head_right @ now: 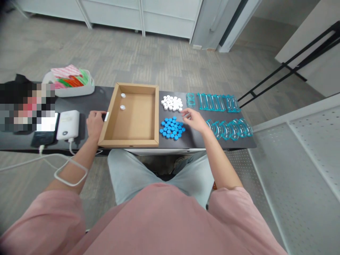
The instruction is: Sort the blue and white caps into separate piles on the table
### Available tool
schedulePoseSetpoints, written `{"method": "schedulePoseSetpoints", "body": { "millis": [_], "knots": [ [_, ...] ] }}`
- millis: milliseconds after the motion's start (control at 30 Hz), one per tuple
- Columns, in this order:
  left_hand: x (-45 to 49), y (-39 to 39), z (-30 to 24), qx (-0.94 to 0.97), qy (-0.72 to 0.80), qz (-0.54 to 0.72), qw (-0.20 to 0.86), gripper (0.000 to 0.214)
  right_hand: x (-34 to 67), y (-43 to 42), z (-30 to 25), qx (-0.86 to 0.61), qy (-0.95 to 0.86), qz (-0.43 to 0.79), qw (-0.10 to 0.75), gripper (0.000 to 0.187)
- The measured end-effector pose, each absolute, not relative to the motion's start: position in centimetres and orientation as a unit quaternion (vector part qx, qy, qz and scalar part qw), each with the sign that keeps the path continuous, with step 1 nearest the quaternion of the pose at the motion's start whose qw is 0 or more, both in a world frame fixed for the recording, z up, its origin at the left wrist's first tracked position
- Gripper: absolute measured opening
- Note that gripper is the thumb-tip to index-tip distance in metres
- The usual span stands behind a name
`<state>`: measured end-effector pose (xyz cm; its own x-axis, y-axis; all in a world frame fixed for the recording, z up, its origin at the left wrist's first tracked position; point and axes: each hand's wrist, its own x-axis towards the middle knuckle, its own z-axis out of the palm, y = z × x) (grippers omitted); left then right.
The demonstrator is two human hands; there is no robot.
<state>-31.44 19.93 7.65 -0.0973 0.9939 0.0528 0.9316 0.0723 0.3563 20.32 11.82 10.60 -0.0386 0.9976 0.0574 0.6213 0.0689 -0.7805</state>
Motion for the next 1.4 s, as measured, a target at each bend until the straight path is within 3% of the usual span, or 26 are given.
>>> {"method": "schedulePoseSetpoints", "body": {
  "millis": [300,400,600,833,1033,1200,1400],
  "knots": [
    [-31.1,19.8,7.7,0.661,0.730,0.153,0.086,0.038,0.4,24.2,9.7,-0.455,-0.805,0.287,0.250,0.026],
    [-30.8,19.7,7.9,0.655,0.737,0.146,0.075,0.037,-6.0,27.9,9.0,-0.484,-0.814,0.256,0.193,0.035],
    [-30.8,19.7,7.8,0.656,0.733,0.161,0.075,0.038,-11.0,28.1,8.9,-0.447,-0.853,0.249,0.105,0.019],
    [-31.3,19.7,7.7,0.667,0.725,0.149,0.089,0.039,-3.4,21.9,11.2,-0.356,-0.853,0.312,0.222,0.026],
    [-31.6,20.0,7.6,0.667,0.725,0.138,0.098,0.043,11.6,17.2,11.0,-0.552,-0.703,0.247,0.375,0.017],
    [-31.4,19.9,7.8,0.665,0.729,0.136,0.093,0.043,20.2,14.6,8.2,-0.692,-0.589,0.186,0.375,0.014],
    [-31.2,19.7,8.2,0.662,0.733,0.133,0.085,0.044,21.5,15.2,5.9,-0.730,-0.549,0.208,0.350,0.017]
  ]
}}
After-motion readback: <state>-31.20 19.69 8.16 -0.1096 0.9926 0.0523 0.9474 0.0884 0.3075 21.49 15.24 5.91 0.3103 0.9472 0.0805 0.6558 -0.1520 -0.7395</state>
